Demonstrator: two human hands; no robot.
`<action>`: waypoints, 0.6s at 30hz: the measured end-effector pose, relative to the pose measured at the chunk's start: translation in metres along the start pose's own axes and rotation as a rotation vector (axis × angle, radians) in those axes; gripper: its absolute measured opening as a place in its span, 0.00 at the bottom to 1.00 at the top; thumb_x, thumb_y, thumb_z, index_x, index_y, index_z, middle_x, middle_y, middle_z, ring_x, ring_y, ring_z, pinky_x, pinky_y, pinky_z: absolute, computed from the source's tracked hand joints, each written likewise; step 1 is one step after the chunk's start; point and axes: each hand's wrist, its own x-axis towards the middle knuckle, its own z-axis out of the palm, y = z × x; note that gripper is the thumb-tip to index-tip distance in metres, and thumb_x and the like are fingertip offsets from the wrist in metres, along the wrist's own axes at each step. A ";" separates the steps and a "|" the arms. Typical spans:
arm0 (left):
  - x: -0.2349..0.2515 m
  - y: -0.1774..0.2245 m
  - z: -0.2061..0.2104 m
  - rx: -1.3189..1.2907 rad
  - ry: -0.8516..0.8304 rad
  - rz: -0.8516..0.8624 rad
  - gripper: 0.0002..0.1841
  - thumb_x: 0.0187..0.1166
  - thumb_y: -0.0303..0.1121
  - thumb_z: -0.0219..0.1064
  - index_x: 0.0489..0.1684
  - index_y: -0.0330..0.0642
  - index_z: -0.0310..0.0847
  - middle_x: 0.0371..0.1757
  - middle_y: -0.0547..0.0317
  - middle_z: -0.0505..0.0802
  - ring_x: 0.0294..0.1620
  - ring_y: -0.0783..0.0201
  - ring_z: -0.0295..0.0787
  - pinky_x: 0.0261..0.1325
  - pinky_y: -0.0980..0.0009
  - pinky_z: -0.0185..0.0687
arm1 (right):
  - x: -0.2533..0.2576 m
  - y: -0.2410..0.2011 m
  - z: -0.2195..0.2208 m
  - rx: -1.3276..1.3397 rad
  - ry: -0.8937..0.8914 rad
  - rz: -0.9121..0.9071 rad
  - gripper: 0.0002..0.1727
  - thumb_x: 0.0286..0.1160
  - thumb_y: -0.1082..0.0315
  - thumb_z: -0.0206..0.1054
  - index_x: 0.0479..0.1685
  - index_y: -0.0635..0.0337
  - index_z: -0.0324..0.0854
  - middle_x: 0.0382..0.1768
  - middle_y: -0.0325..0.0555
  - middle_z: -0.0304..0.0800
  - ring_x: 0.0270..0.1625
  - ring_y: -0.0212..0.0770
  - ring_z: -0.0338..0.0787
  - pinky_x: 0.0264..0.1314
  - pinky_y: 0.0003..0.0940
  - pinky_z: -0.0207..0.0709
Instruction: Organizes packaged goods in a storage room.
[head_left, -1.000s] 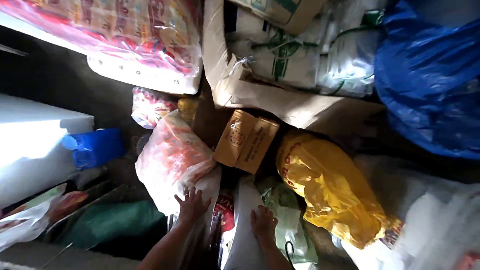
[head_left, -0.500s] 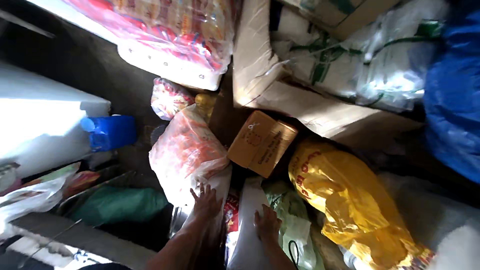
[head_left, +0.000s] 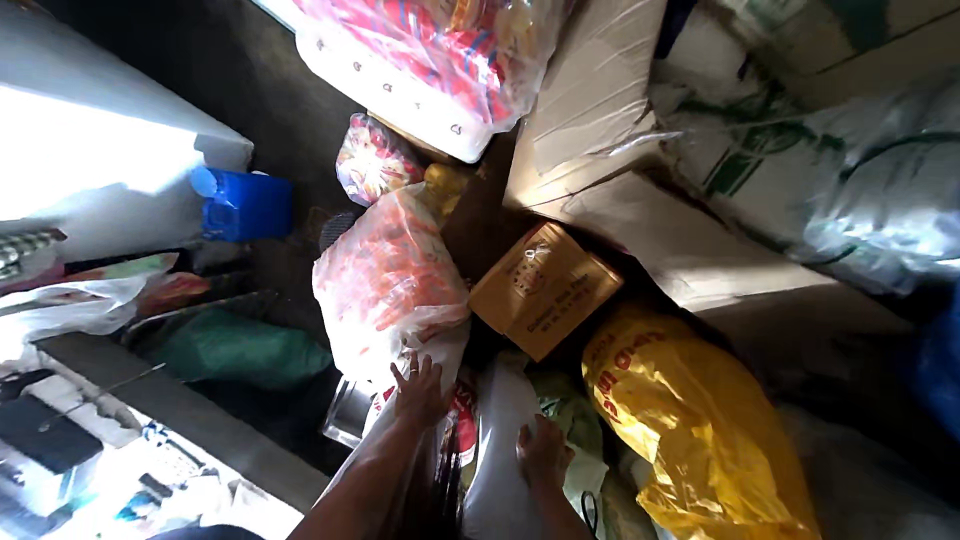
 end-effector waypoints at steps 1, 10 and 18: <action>0.000 0.002 -0.001 -0.002 -0.004 -0.007 0.38 0.84 0.66 0.48 0.83 0.48 0.73 0.91 0.49 0.68 0.96 0.39 0.42 0.86 0.22 0.29 | 0.002 0.002 0.000 -0.001 0.003 -0.002 0.28 0.81 0.49 0.59 0.77 0.51 0.80 0.74 0.51 0.84 0.80 0.56 0.77 0.78 0.64 0.66; 0.002 0.005 0.009 0.049 0.024 -0.042 0.38 0.83 0.68 0.50 0.80 0.49 0.75 0.89 0.49 0.72 0.96 0.39 0.46 0.86 0.23 0.33 | 0.007 0.015 0.001 0.019 0.002 0.019 0.29 0.79 0.49 0.59 0.76 0.51 0.81 0.73 0.52 0.83 0.79 0.55 0.77 0.78 0.62 0.66; 0.004 0.005 0.006 0.137 0.018 -0.052 0.40 0.80 0.70 0.50 0.82 0.51 0.74 0.89 0.48 0.71 0.95 0.37 0.48 0.86 0.23 0.37 | 0.006 0.013 -0.001 0.059 -0.073 0.057 0.30 0.81 0.49 0.57 0.79 0.50 0.78 0.77 0.51 0.80 0.82 0.54 0.75 0.79 0.60 0.66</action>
